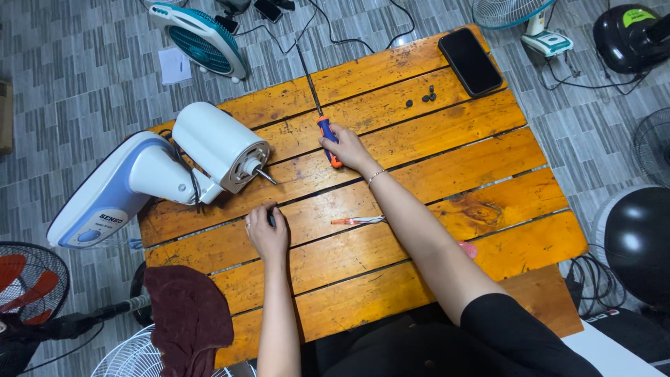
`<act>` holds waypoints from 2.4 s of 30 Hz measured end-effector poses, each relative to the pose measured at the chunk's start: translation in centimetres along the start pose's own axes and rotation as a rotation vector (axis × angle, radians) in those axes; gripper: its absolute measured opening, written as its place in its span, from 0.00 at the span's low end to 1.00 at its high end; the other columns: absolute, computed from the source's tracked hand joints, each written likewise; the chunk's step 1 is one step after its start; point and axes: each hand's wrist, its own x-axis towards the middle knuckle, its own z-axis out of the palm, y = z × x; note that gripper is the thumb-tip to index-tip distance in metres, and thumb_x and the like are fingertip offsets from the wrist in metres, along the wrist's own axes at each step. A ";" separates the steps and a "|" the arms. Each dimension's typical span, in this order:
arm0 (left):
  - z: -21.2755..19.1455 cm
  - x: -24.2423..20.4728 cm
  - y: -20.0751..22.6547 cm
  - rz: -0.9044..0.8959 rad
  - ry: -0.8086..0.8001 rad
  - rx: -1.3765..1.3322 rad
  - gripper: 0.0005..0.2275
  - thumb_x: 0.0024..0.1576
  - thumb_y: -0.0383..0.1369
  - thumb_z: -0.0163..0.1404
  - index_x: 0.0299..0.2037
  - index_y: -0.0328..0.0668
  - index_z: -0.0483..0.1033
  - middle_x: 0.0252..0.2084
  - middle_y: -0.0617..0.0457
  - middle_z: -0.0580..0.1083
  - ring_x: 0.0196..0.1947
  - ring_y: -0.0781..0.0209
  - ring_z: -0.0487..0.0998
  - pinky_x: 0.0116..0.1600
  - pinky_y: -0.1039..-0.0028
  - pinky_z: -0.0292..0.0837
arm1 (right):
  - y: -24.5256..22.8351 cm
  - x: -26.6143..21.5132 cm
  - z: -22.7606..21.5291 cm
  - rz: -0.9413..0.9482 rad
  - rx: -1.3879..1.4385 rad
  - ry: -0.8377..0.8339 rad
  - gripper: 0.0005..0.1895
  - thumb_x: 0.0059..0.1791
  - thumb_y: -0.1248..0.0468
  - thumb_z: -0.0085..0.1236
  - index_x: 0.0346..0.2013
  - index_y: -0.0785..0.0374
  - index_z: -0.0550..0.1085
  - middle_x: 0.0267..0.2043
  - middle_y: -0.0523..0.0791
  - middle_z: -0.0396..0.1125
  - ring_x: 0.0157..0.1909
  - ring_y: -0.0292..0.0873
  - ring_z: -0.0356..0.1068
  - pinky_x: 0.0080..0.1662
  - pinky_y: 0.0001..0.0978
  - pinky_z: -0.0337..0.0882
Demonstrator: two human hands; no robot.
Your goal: Repairing an electric fan by disassembling the motor housing with a screwdriver and then reassembling the components.
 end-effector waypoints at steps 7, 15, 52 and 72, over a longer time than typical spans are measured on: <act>0.5 0.1 -0.6 0.017 0.040 0.043 0.05 0.58 0.34 0.53 0.42 0.54 0.79 0.40 0.54 0.74 0.49 0.49 0.75 0.54 0.60 0.70 | 2.1 0.5 1.2 0.000 0.171 -0.101 0.25 0.41 0.52 0.71 0.47 0.57 0.74 0.34 0.48 0.75 0.41 0.48 0.77 0.46 0.40 0.73; 0.1 0.3 0.3 0.028 0.046 0.085 0.03 0.58 0.33 0.53 0.39 0.49 0.79 0.36 0.52 0.73 0.46 0.46 0.76 0.51 0.58 0.71 | -10.0 3.8 -0.3 0.326 0.927 0.007 0.25 0.45 0.47 0.64 0.43 0.60 0.67 0.19 0.45 0.60 0.13 0.33 0.56 0.13 0.17 0.47; -1.9 -6.2 2.4 0.036 0.020 -0.032 0.20 0.59 0.30 0.55 0.62 0.38 0.69 0.58 0.41 0.69 0.62 0.36 0.69 0.70 0.48 0.57 | -4.8 -27.2 7.4 -0.238 0.050 -0.237 0.26 0.41 0.51 0.67 0.41 0.60 0.63 0.22 0.54 0.70 0.28 0.59 0.75 0.28 0.47 0.71; -3.7 -5.9 3.2 -0.196 0.085 -0.321 0.11 0.71 0.33 0.37 0.48 0.41 0.74 0.39 0.41 0.70 0.42 0.34 0.75 0.51 0.56 0.70 | -7.4 -22.9 -2.3 0.085 1.854 -0.071 0.15 0.60 0.65 0.42 0.60 0.52 0.70 0.57 0.43 0.71 0.53 0.37 0.74 0.25 0.20 0.66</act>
